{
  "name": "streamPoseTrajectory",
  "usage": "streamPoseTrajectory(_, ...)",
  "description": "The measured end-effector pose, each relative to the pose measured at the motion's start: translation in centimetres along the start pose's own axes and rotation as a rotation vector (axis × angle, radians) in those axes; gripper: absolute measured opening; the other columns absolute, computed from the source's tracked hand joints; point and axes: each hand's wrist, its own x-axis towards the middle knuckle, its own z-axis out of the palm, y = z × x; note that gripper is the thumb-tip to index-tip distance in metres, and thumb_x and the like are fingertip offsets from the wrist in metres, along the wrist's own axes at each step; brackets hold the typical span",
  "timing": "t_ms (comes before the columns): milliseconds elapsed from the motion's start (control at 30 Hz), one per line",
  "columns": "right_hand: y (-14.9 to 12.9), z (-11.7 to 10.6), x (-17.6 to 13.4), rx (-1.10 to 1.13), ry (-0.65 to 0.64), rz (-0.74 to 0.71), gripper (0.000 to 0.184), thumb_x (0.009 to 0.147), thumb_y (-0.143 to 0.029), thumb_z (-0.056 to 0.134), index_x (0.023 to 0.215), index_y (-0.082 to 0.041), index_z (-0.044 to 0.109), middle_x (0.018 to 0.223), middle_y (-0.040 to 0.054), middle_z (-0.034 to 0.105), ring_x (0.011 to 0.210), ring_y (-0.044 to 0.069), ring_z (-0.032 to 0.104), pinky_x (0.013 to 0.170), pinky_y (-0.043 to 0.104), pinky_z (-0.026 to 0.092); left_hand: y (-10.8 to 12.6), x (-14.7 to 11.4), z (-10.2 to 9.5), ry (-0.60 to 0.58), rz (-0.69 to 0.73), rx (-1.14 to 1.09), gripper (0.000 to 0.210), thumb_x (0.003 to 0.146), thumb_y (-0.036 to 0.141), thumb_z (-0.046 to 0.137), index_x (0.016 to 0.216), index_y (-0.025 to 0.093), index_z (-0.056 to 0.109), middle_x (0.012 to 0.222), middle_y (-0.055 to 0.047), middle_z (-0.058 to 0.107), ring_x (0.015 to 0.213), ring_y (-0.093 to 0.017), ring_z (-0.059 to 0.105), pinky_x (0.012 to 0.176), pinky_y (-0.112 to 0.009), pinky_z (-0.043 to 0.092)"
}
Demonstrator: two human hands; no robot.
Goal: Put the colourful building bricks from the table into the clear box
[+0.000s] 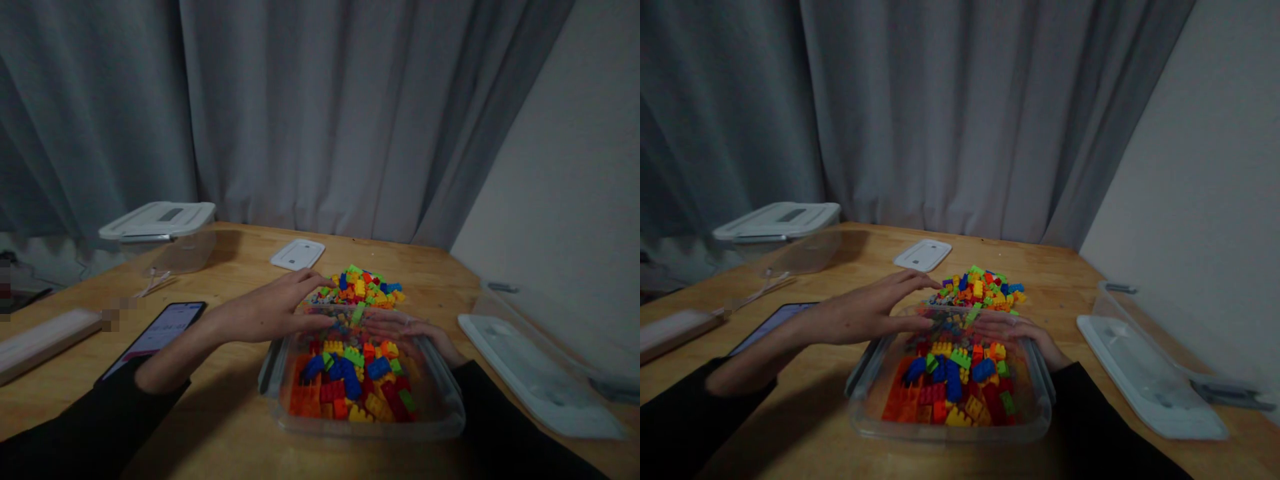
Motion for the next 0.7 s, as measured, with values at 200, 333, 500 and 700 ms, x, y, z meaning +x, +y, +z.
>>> streamPoseTrajectory(200, 0.3, -0.9, 0.4, 0.055, -0.028, 0.048, 0.061, 0.079, -0.029, 0.058, 0.14, -0.019, 0.064, 0.147, 0.0123, 0.063, 0.144, 0.031, 0.051, 0.126, 0.052, 0.028, -2.6, -2.0, 2.7, -0.121, -0.095, -0.652, 0.063, 0.099, 0.047, 0.06, 0.155, 0.027, 0.039, 0.162, -0.011, 0.047, 0.149, -0.029, 0.043, 0.123, -0.048, 0.033)
streamPoseTrajectory(333, 0.3, -1.0, 0.3, 0.064, -0.007, 0.046, 0.063, 0.077, -0.03, 0.059, 0.139, -0.019, 0.065, 0.146, 0.012, 0.064, 0.143, 0.032, 0.052, 0.125, 0.051, 0.03, -5.2, -1.2, 7.3, -0.054, -0.127, -1.172, 0.069, 0.094, 0.027, 0.067, 0.156, 0.026, 0.037, 0.147, -0.014, 0.063, 0.138, -0.031, 0.057, 0.121, -0.06, 0.03)
streamPoseTrajectory(500, -0.9, -0.1, -0.4, 0.019, 0.0, 0.072, 0.061, 0.078, -0.032, 0.061, 0.137, -0.018, 0.066, 0.144, 0.0124, 0.066, 0.144, 0.032, 0.05, 0.125, 0.05, 0.03, -7.4, 0.3, 12.0, -0.028, 0.119, -1.517, 0.086, 0.067, 0.003, 0.063, 0.149, 0.025, 0.051, 0.157, -0.008, 0.055, 0.154, -0.032, 0.036, 0.129, -0.057, 0.009)
streamPoseTrajectory(700, -2.6, -2.7, -0.9, -0.018, 0.416, -0.044, 0.037, 0.093, -0.046, 0.06, 0.112, -0.02, 0.077, 0.126, 0.0122, 0.076, 0.124, 0.029, 0.067, 0.11, 0.045, 0.049, -6.7, 0.3, 12.3, -0.055, 0.144, -1.604, 0.088, 0.064, 0.005, 0.051, 0.151, 0.016, 0.049, 0.159, -0.011, 0.053, 0.154, -0.03, 0.037, 0.13, -0.055, 0.01)
